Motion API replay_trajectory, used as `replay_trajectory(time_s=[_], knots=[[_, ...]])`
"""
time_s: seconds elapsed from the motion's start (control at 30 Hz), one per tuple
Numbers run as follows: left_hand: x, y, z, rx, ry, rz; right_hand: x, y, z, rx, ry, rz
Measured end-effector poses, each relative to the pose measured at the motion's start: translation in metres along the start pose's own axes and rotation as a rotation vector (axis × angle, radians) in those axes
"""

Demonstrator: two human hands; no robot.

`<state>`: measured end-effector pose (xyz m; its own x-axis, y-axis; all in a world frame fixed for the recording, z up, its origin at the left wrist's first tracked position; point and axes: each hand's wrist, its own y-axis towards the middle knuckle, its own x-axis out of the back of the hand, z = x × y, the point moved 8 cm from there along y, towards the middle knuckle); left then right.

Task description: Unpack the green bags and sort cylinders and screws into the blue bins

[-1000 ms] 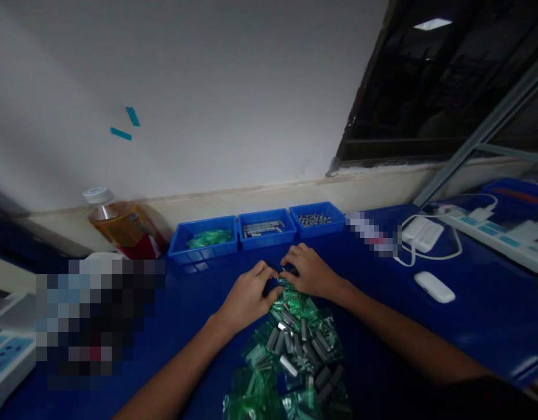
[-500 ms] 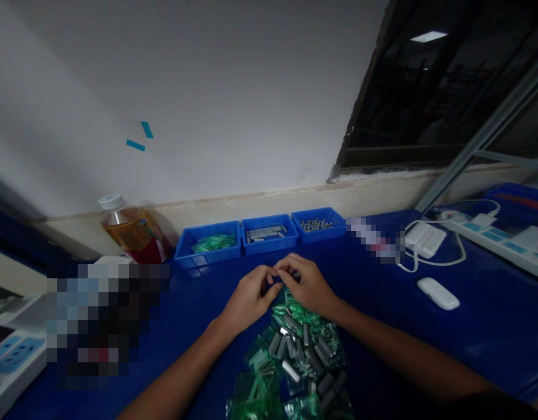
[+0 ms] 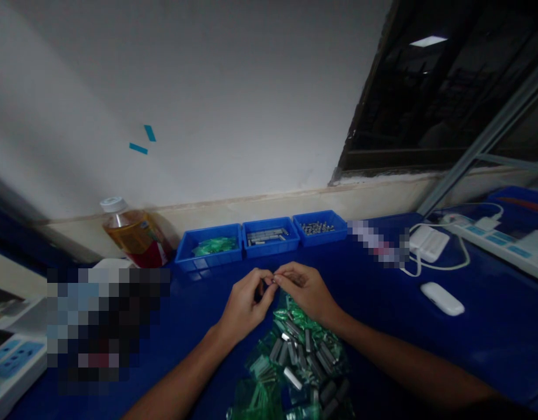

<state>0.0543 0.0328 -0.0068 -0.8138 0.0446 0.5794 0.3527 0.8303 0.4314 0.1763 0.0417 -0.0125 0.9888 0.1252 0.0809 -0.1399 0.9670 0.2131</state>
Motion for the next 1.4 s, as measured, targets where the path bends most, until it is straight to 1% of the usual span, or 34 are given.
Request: replay_trajectory(time_s=[0.07,0.1,0.2,0.3,0.37,0.4,0.47,0.5,0.53,0.57,0.63,0.67,0.73,0.8,0.9,0.97,1.07,1.2,1.27,1.33,1.4], knots=[[0.001,0.0,0.003,0.032,-0.022,-0.008,-0.001,-0.001,0.004,0.051,-0.049,0.03],[0.002,0.0,0.004,0.049,-0.032,-0.009,-0.002,-0.002,0.006,0.092,-0.109,0.039],[0.001,0.0,0.008,0.081,-0.038,0.02,-0.004,-0.007,0.021,0.269,-0.408,0.043],[-0.003,0.002,0.007,0.066,-0.02,0.08,-0.006,-0.008,0.039,0.455,-0.689,0.087],[-0.008,0.004,0.004,0.042,0.038,0.138,0.006,0.0,0.05,0.523,-0.847,0.083],[-0.012,0.004,0.003,0.031,0.082,0.172,0.019,0.009,0.056,0.528,-0.924,0.046],[-0.019,0.004,0.001,0.006,0.186,0.236,0.058,0.034,0.063,0.463,-1.089,-0.078],[-0.022,0.004,0.001,-0.007,0.234,0.264,0.081,0.049,0.063,0.387,-1.186,-0.143],[-0.024,0.003,0.001,-0.018,0.275,0.286,0.106,0.065,0.059,0.271,-1.307,-0.177],[-0.026,0.003,0.001,-0.028,0.308,0.303,0.129,0.08,0.051,0.133,-1.439,-0.169],[-0.029,0.003,0.003,-0.031,0.342,0.326,0.163,0.104,0.041,0.03,-1.511,-0.145],[-0.029,0.003,0.004,-0.026,0.343,0.333,0.175,0.113,0.035,-0.014,-1.541,-0.119],[-0.028,0.004,0.004,-0.018,0.322,0.337,0.187,0.125,0.022,-0.068,-1.579,-0.057],[-0.026,0.004,0.004,-0.015,0.285,0.335,0.187,0.132,0.01,-0.102,-1.617,0.009],[-0.024,0.004,0.005,0.008,0.232,0.331,0.177,0.138,0.0,-0.113,-1.665,0.078],[-0.023,0.004,0.008,0.034,0.192,0.323,0.172,0.141,-0.003,-0.111,-1.692,0.1],[-0.023,0.004,0.012,0.049,0.124,0.3,0.17,0.143,-0.006,-0.113,-1.714,0.113],[-0.022,0.004,0.013,0.024,0.078,0.269,0.174,0.141,-0.01,-0.134,-1.706,0.108],[-0.02,0.005,0.012,0.008,0.055,0.255,0.175,0.139,-0.008,-0.135,-1.682,0.086],[-0.016,0.007,0.013,0.013,0.003,0.226,0.175,0.136,0.0,-0.122,-1.642,0.049],[-0.009,0.01,0.017,0.054,-0.091,0.156,0.172,0.132,0.013,-0.096,-1.59,-0.006]])
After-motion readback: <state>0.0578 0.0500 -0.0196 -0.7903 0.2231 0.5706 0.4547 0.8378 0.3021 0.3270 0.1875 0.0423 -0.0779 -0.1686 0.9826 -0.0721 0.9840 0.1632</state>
